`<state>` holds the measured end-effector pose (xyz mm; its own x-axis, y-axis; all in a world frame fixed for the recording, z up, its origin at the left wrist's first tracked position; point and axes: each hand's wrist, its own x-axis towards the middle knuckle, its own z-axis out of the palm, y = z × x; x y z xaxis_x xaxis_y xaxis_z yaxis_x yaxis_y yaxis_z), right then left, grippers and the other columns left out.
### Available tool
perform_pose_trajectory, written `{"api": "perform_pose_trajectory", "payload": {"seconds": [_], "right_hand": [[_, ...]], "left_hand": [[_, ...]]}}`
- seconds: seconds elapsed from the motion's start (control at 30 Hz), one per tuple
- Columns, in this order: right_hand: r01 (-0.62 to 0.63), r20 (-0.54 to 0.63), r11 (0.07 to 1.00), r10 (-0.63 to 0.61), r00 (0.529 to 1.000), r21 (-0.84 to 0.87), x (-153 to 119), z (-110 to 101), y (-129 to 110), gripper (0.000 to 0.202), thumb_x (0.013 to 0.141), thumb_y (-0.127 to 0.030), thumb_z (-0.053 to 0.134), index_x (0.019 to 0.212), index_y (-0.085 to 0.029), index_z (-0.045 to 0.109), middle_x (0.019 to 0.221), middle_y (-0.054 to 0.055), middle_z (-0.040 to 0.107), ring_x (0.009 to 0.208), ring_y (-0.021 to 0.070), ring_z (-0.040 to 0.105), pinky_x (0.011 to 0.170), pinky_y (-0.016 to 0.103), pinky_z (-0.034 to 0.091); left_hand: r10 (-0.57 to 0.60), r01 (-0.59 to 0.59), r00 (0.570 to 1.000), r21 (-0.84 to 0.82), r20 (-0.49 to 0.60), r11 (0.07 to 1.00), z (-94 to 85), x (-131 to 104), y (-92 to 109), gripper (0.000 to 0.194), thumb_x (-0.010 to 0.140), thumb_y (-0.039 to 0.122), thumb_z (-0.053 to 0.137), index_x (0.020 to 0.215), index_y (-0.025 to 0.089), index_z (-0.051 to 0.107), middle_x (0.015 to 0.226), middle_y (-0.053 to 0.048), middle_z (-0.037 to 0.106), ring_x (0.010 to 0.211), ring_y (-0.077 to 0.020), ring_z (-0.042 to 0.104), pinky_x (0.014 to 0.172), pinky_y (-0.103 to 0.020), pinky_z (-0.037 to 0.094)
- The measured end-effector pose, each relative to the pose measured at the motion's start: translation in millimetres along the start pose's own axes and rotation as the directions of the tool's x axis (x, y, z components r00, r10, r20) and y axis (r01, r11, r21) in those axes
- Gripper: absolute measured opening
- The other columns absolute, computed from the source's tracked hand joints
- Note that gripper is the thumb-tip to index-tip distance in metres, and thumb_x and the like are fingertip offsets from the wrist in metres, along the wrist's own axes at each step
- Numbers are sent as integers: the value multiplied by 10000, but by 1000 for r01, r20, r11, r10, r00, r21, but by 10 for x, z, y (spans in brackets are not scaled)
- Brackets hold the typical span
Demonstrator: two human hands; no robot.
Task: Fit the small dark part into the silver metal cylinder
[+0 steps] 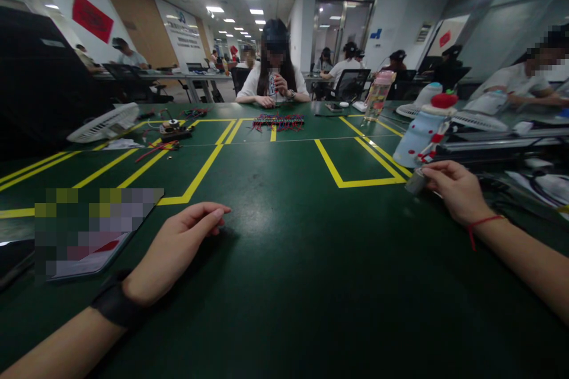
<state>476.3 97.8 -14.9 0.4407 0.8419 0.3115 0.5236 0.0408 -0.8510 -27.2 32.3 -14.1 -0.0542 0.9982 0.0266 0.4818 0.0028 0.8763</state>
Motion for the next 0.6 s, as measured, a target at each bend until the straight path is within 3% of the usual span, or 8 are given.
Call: {"api": "perform_pose_trajectory", "payload": {"seconds": [0.17, 0.27, 0.47, 0.6], "right_hand": [[124, 8, 960, -126, 992, -253, -73, -45, -34, 488, 545, -401, 775, 929, -179, 572, 881, 77, 602, 733, 154, 538, 699, 310, 417], [150, 21, 932, -151, 988, -331, -83, -59, -41, 517, 550, -410, 772, 957, -176, 554, 881, 81, 586, 723, 158, 526, 686, 313, 406], [206, 12, 930, -212, 977, -304, -131, -8, -71, 452, 616, -405, 742, 946, -177, 535, 863, 80, 588, 709, 159, 539, 676, 319, 428], [307, 95, 939, -295, 951, -154, -377, 244, -315, 463, 688, -424, 700, 1028, -180, 501, 993, 88, 605, 823, 161, 600, 752, 313, 489]], "left_hand": [[-11, 11, 1000, -2, 15, 1000, -8, -10, 9, 317, 833, 485, 559, 1025, 254, 659, 837, 4, 632, 774, -173, 556, 709, -275, 420], [-13, 13, 1000, -5, 16, 1000, -11, -13, 15, 309, 836, 482, 559, 1020, 255, 659, 853, 5, 631, 774, -168, 553, 714, -274, 418], [-2, 2, 1000, -1, 17, 1000, 5, -3, 17, 312, 840, 489, 551, 1017, 254, 653, 819, 10, 621, 765, -166, 554, 706, -272, 414], [12, -13, 1000, 31, 11, 999, 41, 5, 33, 325, 839, 497, 545, 1013, 243, 649, 819, 10, 622, 760, -165, 555, 699, -272, 412]]}}
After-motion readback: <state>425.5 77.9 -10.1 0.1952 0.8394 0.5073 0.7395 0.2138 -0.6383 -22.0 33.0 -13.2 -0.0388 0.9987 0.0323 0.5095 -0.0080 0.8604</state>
